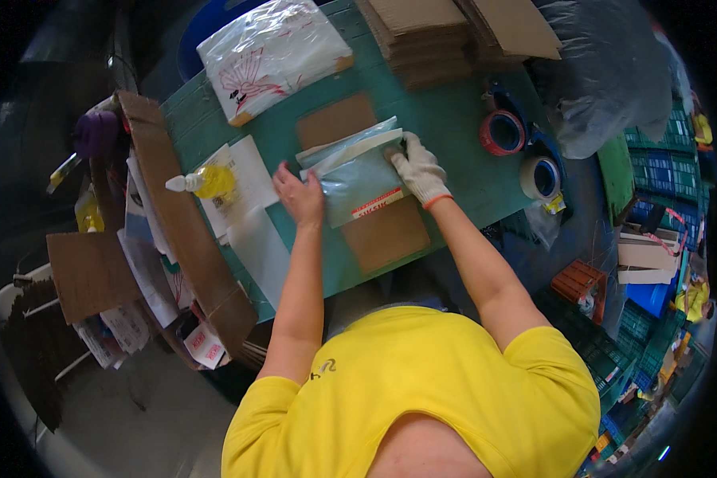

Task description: The person moves a green basket of cardboard, then a yellow basket of small items, and places them on a table. They then pack a small item into a black plastic bag, seal it with tape, and affix a shipping label.

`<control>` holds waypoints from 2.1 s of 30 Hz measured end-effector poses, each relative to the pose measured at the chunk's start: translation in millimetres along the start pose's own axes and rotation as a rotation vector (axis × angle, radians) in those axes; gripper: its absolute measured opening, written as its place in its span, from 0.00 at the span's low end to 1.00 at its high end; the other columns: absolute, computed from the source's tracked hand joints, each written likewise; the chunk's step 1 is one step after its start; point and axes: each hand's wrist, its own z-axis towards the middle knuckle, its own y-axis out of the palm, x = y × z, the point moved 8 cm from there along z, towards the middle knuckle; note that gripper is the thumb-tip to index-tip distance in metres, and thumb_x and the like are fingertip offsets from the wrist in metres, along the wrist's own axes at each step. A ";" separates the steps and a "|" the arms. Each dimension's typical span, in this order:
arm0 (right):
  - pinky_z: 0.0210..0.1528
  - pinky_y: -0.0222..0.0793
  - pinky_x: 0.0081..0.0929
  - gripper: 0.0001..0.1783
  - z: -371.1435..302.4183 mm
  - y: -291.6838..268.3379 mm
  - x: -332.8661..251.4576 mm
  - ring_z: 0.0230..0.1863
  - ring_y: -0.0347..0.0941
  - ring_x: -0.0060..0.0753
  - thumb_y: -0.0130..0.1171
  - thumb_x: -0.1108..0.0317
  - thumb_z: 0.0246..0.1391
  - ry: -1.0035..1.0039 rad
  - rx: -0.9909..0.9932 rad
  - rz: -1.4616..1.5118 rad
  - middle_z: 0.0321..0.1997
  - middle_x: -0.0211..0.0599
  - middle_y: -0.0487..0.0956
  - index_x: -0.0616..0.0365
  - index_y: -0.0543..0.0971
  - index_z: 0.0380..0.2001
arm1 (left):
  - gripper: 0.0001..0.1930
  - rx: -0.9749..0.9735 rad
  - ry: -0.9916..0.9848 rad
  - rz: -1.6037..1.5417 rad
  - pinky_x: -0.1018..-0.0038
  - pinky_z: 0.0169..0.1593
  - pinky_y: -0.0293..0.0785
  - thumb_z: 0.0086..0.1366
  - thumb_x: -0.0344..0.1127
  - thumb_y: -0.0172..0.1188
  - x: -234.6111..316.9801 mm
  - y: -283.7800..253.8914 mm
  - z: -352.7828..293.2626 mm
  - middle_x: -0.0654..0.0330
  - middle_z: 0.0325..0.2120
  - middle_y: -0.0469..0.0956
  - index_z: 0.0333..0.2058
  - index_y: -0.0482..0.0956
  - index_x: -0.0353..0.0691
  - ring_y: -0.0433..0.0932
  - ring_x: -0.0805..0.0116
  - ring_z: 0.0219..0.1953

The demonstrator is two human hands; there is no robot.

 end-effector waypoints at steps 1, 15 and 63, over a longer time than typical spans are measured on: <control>0.51 0.66 0.41 0.32 -10.5 -11.1 -5.4 0.53 0.68 0.53 0.56 0.49 0.51 -0.072 0.059 -0.034 0.52 0.48 0.72 0.52 0.64 0.54 | 0.18 0.092 0.161 0.049 0.60 0.52 0.65 0.55 0.32 0.57 14.7 -2.3 8.9 0.46 0.50 0.67 0.45 0.70 0.35 0.66 0.47 0.52; 0.60 0.57 0.45 0.30 -143.0 24.6 61.7 0.59 0.64 0.36 0.59 0.53 0.43 -1.256 -0.063 -0.579 0.58 0.33 0.69 0.45 0.70 0.52 | 0.21 -0.561 0.491 0.396 0.65 0.46 0.70 0.58 0.49 0.57 63.2 100.7 79.5 0.49 0.40 0.76 0.39 0.73 0.35 0.74 0.54 0.43; 0.49 0.70 0.35 0.30 -105.4 -171.5 -151.4 0.49 0.72 0.45 0.69 0.57 0.28 -0.630 0.122 -0.818 0.48 0.43 0.75 0.40 0.78 0.43 | 0.25 -0.178 0.760 0.165 0.47 0.60 0.52 0.54 0.29 0.53 44.4 8.9 -151.9 0.52 0.54 0.65 0.53 0.70 0.49 0.61 0.49 0.57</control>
